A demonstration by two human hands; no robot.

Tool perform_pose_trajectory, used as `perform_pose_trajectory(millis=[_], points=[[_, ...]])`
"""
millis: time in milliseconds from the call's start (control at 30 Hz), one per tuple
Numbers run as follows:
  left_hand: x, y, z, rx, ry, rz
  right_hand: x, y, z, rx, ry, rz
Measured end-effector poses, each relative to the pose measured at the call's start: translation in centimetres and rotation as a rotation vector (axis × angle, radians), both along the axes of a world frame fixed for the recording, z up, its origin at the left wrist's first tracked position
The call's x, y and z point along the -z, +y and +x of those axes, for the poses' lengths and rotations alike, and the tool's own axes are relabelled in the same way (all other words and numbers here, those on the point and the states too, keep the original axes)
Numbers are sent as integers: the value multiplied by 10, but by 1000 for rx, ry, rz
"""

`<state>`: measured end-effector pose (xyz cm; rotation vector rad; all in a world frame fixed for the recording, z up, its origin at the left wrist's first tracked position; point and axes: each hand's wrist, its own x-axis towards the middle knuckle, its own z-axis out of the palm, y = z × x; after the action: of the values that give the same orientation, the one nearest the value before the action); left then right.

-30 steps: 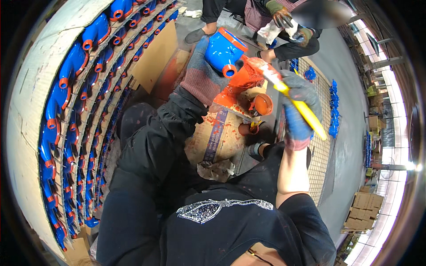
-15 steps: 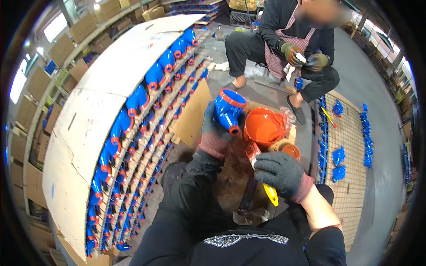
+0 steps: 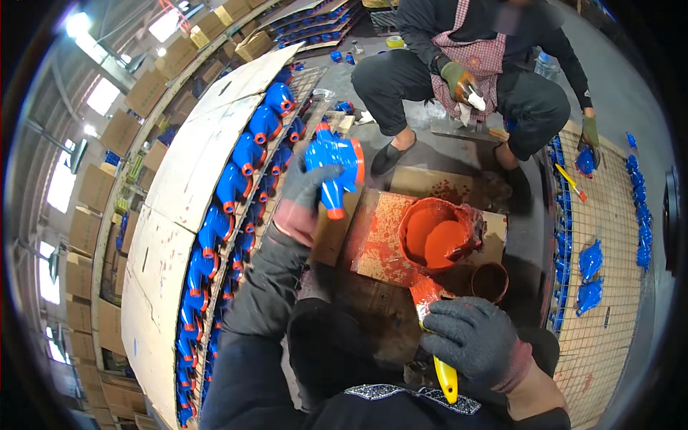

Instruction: Painting small blue metal components with orange paint using a brush in a workshop.

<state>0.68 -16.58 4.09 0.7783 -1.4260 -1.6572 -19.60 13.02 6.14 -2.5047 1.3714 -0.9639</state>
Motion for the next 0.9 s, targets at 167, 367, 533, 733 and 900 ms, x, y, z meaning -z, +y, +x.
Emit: perform_pose_trajectory(millis=[167,367,533,733,900], points=[[-33,-117,-36,-331,-563,-566,-1,-12,-22,23,31,6],[-44,-263,-82,-606,-1194,-791,5,-26,-29,84,-71,54],[-22,-350,-94,-649,-1538,-795,15,-45,-39,128,-94,94],[-18,-411,-78,-514,-1541,-785,24,-62,-45,128,-66,155],[-19,-425,-69,-444,-1569,-830,22,-64,-46,105,-87,149]])
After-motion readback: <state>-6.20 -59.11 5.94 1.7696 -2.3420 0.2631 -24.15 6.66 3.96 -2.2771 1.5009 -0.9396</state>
